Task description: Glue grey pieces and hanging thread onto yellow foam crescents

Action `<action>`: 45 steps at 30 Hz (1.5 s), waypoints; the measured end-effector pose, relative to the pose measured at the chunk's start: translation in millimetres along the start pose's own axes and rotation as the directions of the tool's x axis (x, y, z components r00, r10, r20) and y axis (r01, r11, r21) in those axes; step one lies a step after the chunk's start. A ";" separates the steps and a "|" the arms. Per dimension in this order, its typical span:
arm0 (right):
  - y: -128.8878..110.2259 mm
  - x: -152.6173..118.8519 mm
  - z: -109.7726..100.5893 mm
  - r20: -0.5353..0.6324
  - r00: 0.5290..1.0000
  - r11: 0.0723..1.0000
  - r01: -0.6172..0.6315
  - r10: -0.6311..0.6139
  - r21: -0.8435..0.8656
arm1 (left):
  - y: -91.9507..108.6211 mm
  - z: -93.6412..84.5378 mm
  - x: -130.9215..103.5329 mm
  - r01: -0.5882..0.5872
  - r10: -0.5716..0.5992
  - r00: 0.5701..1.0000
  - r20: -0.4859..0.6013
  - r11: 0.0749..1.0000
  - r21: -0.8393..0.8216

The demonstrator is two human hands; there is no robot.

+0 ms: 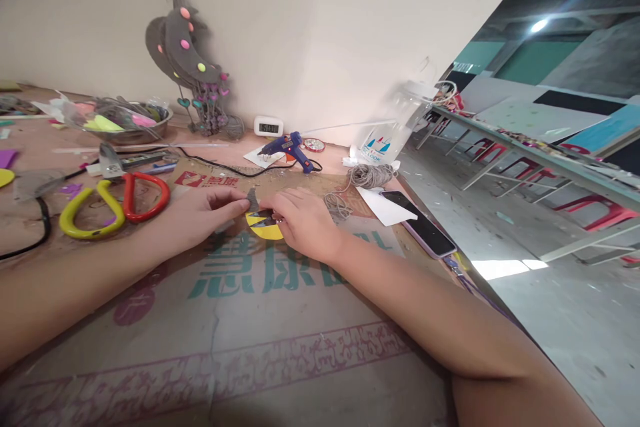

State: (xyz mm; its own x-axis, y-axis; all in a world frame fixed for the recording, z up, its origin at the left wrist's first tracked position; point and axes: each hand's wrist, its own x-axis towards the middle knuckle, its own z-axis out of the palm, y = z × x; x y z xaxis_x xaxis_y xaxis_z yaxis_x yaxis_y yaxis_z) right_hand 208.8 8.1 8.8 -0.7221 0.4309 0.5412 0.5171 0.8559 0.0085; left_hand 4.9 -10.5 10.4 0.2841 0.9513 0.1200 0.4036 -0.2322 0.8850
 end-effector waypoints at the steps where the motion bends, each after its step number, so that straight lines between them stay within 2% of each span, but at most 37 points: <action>1: 0.1 0.0 0.1 -0.002 1.000 1.000 -0.009 0.009 -0.007 | -0.1 -0.1 0.0 -0.006 0.006 1.000 0.003 1.000 -0.008; 6: -0.1 0.0 -0.1 -0.013 1.000 1.000 -0.024 0.024 0.005 | -0.9 0.4 1.0 0.033 -0.036 0.999 -0.035 0.996 -0.084; 9: -0.6 0.1 -0.9 -0.007 1.000 1.000 -0.017 0.017 0.012 | 0.0 -0.1 1.5 0.003 -0.007 0.998 -0.065 0.998 -0.064; 15: -1.4 1.5 -1.8 0.008 1.000 1.000 0.009 -0.009 0.007 | 1.7 0.0 0.0 0.009 -0.007 0.999 -0.041 0.999 0.042; 20: -2.0 2.5 -2.7 0.004 1.000 1.000 0.011 -0.011 -0.008 | 2.0 -0.6 -1.4 0.014 -0.014 1.000 0.002 1.000 0.007; 26: -1.2 1.6 -2.5 -0.006 1.000 1.000 0.027 -0.027 0.008 | 2.7 -1.6 -0.1 -0.003 0.003 0.999 -0.054 1.000 -0.002; 34: -0.3 1.1 -1.8 0.007 1.000 1.000 0.023 -0.023 0.013 | 0.3 -0.6 0.6 0.006 -0.005 1.000 -0.030 0.999 0.040; 42: -0.9 0.8 -1.9 0.058 0.992 0.993 0.109 -0.111 0.048 | 3.2 -2.8 0.1 -0.025 0.023 0.996 -0.085 0.999 -0.026; 45: -1.5 1.3 -2.2 0.067 0.996 0.998 0.065 -0.066 0.015 | 5.5 -3.4 -1.2 -0.003 0.001 0.997 -0.080 1.000 -0.019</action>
State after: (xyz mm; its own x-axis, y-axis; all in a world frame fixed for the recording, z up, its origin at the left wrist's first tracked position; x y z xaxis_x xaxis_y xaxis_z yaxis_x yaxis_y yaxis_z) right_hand 208.1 6.7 11.3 -0.7837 0.3914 0.4823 0.4621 0.8863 0.0316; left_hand 3.8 -12.2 16.7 0.2142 0.9642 0.1565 0.3865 -0.2309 0.8929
